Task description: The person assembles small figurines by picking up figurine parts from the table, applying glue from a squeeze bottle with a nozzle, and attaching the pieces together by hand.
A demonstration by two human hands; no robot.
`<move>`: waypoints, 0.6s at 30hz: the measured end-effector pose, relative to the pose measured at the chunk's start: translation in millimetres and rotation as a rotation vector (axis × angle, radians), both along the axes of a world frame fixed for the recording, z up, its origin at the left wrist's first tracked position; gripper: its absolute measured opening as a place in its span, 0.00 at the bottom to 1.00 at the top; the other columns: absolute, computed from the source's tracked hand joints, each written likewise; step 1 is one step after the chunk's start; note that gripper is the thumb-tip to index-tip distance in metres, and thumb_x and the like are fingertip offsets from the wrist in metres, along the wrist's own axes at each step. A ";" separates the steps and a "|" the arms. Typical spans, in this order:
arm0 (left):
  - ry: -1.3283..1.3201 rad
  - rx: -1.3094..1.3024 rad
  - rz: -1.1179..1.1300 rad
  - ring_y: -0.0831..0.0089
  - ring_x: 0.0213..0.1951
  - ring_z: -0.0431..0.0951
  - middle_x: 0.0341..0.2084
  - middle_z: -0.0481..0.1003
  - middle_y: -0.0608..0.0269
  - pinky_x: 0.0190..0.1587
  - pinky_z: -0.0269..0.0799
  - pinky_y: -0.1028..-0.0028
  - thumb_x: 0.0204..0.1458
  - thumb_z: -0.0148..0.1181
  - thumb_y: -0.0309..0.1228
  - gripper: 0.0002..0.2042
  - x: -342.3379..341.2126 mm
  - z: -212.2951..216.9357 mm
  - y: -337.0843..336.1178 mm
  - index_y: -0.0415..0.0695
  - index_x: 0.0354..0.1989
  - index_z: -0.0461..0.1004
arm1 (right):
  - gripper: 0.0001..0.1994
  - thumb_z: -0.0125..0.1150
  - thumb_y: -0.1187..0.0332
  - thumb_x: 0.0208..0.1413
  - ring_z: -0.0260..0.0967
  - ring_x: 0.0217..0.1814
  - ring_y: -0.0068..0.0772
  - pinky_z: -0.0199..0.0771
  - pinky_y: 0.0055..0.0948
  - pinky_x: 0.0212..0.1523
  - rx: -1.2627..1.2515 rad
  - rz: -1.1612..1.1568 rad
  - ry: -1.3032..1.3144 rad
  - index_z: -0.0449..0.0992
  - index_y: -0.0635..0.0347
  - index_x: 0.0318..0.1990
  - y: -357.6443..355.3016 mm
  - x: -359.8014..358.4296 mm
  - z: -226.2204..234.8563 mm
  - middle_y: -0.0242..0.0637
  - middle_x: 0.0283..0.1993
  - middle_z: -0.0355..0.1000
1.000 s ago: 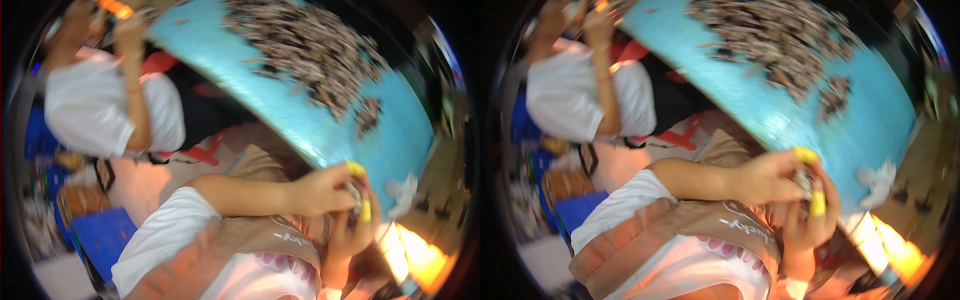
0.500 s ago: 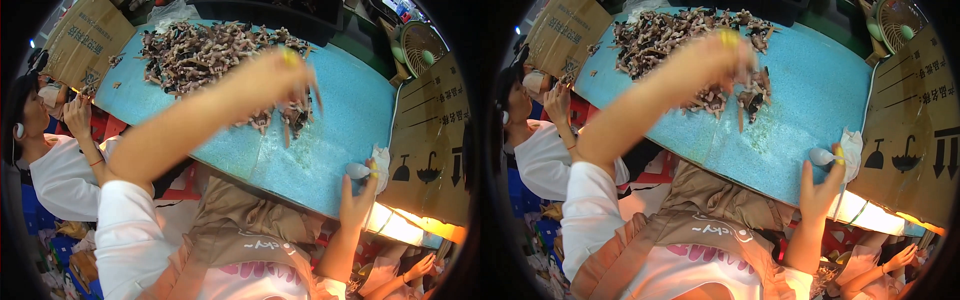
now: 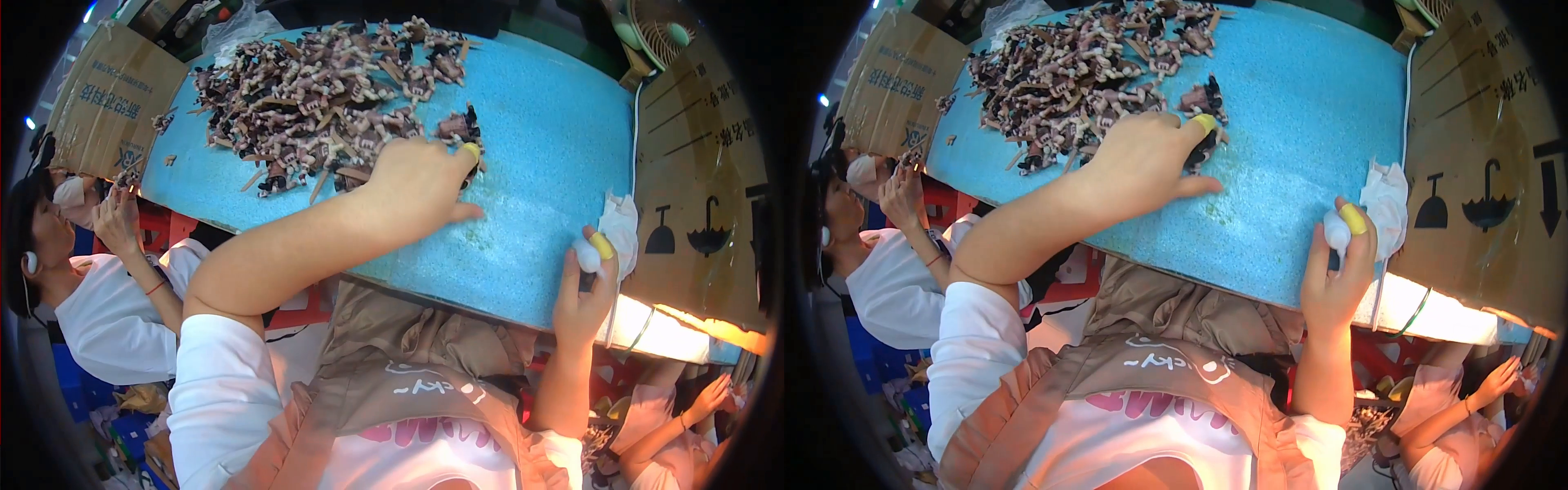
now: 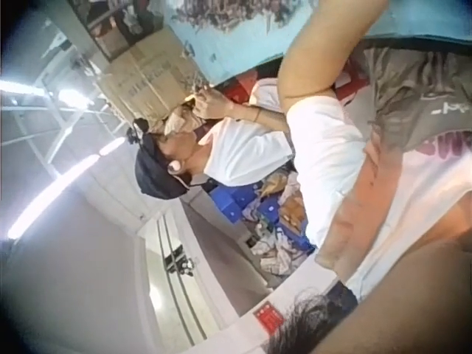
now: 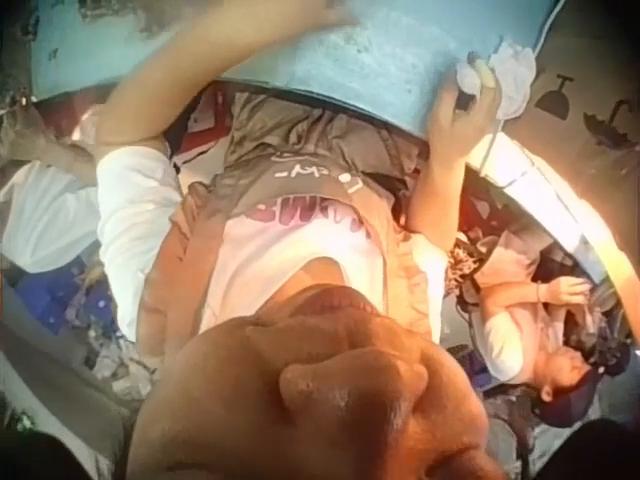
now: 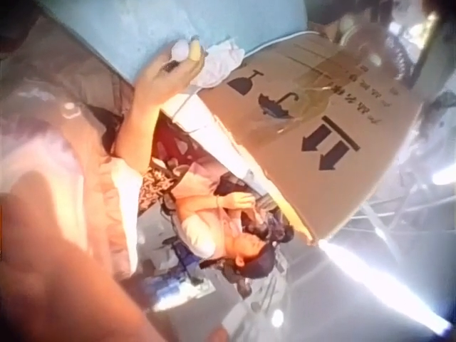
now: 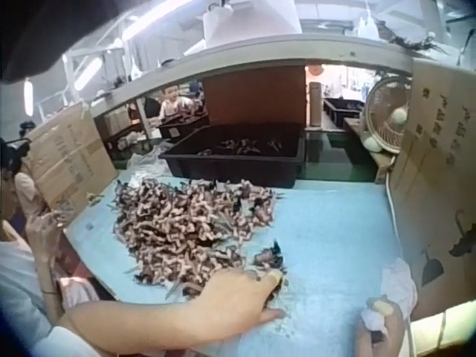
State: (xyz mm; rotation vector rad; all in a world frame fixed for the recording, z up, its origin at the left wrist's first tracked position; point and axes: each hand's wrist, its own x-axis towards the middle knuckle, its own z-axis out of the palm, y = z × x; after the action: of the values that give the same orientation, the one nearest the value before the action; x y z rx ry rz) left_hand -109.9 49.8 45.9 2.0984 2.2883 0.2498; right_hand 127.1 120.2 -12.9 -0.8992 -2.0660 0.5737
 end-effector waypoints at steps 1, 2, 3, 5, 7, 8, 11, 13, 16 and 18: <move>-0.019 0.031 -0.007 0.55 0.30 0.74 0.24 0.73 0.51 0.31 0.69 0.61 0.42 0.61 0.44 0.20 2.1 -6.2 -5.2 0.42 0.37 0.70 | 0.14 0.53 0.80 0.50 0.66 0.47 0.40 0.63 0.31 0.48 -0.012 -0.004 -0.007 0.65 0.67 0.46 -3.5 0.6 -1.1 0.48 0.44 0.68; -0.054 0.091 0.006 0.59 0.28 0.74 0.23 0.72 0.53 0.29 0.69 0.66 0.40 0.64 0.38 0.19 2.9 -10.1 -9.2 0.42 0.38 0.70 | 0.17 0.53 0.79 0.50 0.66 0.46 0.39 0.63 0.30 0.48 -0.083 0.010 0.155 0.62 0.66 0.49 -9.1 0.5 -2.1 0.49 0.44 0.68; -0.065 0.078 -0.008 0.59 0.28 0.74 0.23 0.72 0.53 0.29 0.69 0.66 0.40 0.64 0.38 0.19 5.4 -7.1 -12.9 0.42 0.38 0.70 | 0.20 0.53 0.79 0.50 0.67 0.46 0.37 0.64 0.29 0.48 -0.150 0.012 0.316 0.59 0.66 0.52 -14.3 2.2 -4.1 0.49 0.44 0.68; -0.440 0.053 0.062 0.69 0.27 0.74 0.23 0.71 0.57 0.27 0.68 0.73 0.40 0.64 0.35 0.18 9.9 5.1 -22.5 0.42 0.39 0.70 | 0.25 0.54 0.77 0.50 0.68 0.44 0.33 0.64 0.26 0.46 -0.280 -0.009 0.304 0.53 0.64 0.55 -26.7 13.3 4.8 0.50 0.43 0.68; -0.747 -0.029 0.092 0.75 0.31 0.74 0.28 0.72 0.60 0.27 0.66 0.79 0.42 0.64 0.34 0.23 19.4 1.0 -33.9 0.42 0.47 0.66 | 0.26 0.56 0.74 0.50 0.68 0.39 0.29 0.65 0.23 0.42 -0.458 0.046 0.475 0.53 0.63 0.55 -39.5 19.7 11.9 0.50 0.41 0.69; -1.338 -0.009 0.103 0.74 0.34 0.75 0.33 0.72 0.58 0.29 0.66 0.80 0.43 0.63 0.35 0.27 27.9 -8.5 -38.6 0.42 0.52 0.61 | 0.25 0.56 0.68 0.52 0.66 0.33 0.26 0.66 0.22 0.37 -0.522 0.092 0.479 0.53 0.63 0.55 -45.4 20.3 16.9 0.47 0.37 0.70; -2.038 -0.076 0.114 0.67 0.41 0.74 0.44 0.69 0.52 0.36 0.69 0.78 0.44 0.63 0.40 0.38 53.3 -21.1 -41.5 0.42 0.60 0.47 | 0.25 0.54 0.63 0.53 0.65 0.30 0.25 0.66 0.22 0.34 -0.730 0.288 0.714 0.54 0.63 0.55 -62.0 15.4 24.1 0.45 0.34 0.69; -2.337 -0.021 0.035 0.66 0.43 0.73 0.47 0.67 0.48 0.40 0.70 0.75 0.43 0.63 0.44 0.40 74.8 -25.8 -40.3 0.43 0.61 0.47 | 0.26 0.54 0.60 0.53 0.64 0.29 0.25 0.66 0.23 0.33 -0.728 0.289 0.696 0.54 0.63 0.55 -66.4 11.7 28.7 0.42 0.32 0.68; -2.463 -0.005 -0.094 0.61 0.45 0.72 0.48 0.66 0.46 0.41 0.71 0.74 0.44 0.62 0.44 0.38 81.6 -39.4 -42.5 0.45 0.60 0.48 | 0.26 0.56 0.60 0.52 0.63 0.28 0.24 0.65 0.22 0.32 -0.776 0.271 0.663 0.56 0.64 0.54 -67.8 14.0 32.5 0.39 0.31 0.67; -2.637 -0.088 -0.095 0.59 0.45 0.72 0.45 0.68 0.48 0.42 0.71 0.72 0.48 0.59 0.36 0.29 78.2 -51.3 -43.9 0.44 0.57 0.54 | 0.26 0.54 0.59 0.52 0.60 0.27 0.24 0.61 0.22 0.30 -0.705 0.230 0.617 0.57 0.64 0.54 -70.6 20.3 26.4 0.38 0.31 0.65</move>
State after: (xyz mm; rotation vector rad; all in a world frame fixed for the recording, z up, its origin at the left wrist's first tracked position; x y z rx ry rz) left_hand -31.8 5.9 -5.4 0.2513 0.3256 1.4210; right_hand 147.4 49.6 13.5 -0.7214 -1.4032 1.5502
